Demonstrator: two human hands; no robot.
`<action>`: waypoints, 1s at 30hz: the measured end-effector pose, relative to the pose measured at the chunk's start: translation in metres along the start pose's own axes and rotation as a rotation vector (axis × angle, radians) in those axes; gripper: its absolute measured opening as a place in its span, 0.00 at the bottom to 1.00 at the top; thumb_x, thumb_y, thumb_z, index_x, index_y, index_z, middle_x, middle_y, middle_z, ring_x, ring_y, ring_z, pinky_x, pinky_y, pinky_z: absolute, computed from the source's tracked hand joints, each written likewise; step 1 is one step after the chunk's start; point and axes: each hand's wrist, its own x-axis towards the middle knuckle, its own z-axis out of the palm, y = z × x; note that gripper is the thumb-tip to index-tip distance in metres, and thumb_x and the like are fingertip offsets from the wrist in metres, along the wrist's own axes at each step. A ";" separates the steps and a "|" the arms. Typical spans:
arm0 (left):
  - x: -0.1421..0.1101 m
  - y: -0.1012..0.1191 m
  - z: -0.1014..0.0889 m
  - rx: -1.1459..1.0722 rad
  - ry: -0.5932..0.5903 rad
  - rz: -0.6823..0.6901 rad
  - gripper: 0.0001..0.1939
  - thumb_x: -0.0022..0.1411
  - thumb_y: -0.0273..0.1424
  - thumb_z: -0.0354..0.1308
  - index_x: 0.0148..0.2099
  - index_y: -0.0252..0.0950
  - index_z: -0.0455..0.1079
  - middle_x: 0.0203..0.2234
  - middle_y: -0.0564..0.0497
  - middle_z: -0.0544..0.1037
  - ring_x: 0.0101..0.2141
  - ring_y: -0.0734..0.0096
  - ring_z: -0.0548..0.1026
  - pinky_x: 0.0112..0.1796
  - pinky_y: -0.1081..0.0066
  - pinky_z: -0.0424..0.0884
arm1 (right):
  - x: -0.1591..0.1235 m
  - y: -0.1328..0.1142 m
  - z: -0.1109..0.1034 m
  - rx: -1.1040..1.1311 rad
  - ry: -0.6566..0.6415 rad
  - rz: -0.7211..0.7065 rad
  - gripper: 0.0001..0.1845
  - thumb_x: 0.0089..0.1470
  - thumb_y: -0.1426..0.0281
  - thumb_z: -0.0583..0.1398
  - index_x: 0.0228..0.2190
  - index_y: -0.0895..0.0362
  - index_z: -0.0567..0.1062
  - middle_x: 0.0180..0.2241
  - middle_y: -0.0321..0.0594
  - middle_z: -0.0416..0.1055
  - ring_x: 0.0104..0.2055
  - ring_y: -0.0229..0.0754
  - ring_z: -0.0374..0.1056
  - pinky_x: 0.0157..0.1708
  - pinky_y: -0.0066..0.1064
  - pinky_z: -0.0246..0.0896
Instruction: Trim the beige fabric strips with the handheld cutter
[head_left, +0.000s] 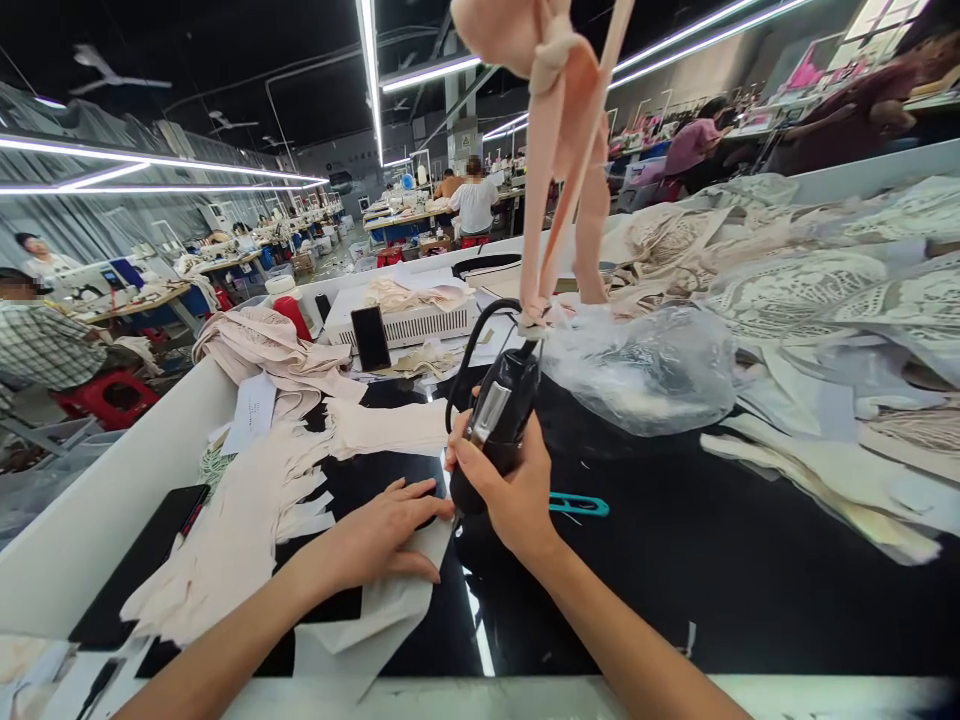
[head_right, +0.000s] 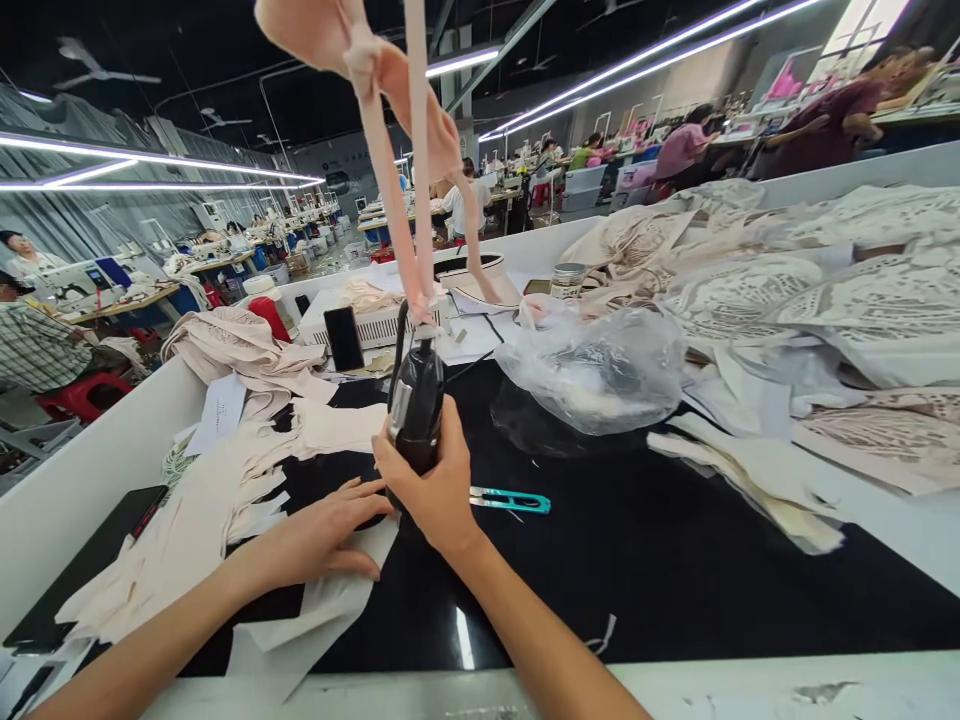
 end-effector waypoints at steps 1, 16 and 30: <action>-0.001 -0.001 0.001 -0.002 -0.013 -0.007 0.32 0.64 0.37 0.76 0.66 0.40 0.69 0.65 0.38 0.75 0.71 0.46 0.66 0.69 0.36 0.60 | -0.001 0.000 0.001 -0.001 -0.001 0.007 0.14 0.55 0.62 0.70 0.40 0.50 0.72 0.32 0.30 0.74 0.29 0.37 0.70 0.29 0.31 0.72; -0.002 -0.001 0.001 -0.042 -0.061 -0.045 0.24 0.64 0.37 0.76 0.57 0.41 0.72 0.63 0.42 0.77 0.72 0.46 0.65 0.69 0.29 0.55 | -0.009 0.003 0.006 0.003 -0.053 0.043 0.15 0.55 0.64 0.69 0.41 0.50 0.71 0.32 0.30 0.72 0.29 0.38 0.69 0.30 0.32 0.72; 0.001 -0.004 0.000 -0.114 -0.099 -0.070 0.33 0.64 0.39 0.76 0.68 0.46 0.71 0.73 0.43 0.66 0.76 0.44 0.55 0.72 0.30 0.45 | -0.022 -0.001 0.009 0.011 -0.077 0.028 0.13 0.59 0.63 0.70 0.41 0.50 0.74 0.34 0.33 0.75 0.30 0.38 0.71 0.31 0.32 0.74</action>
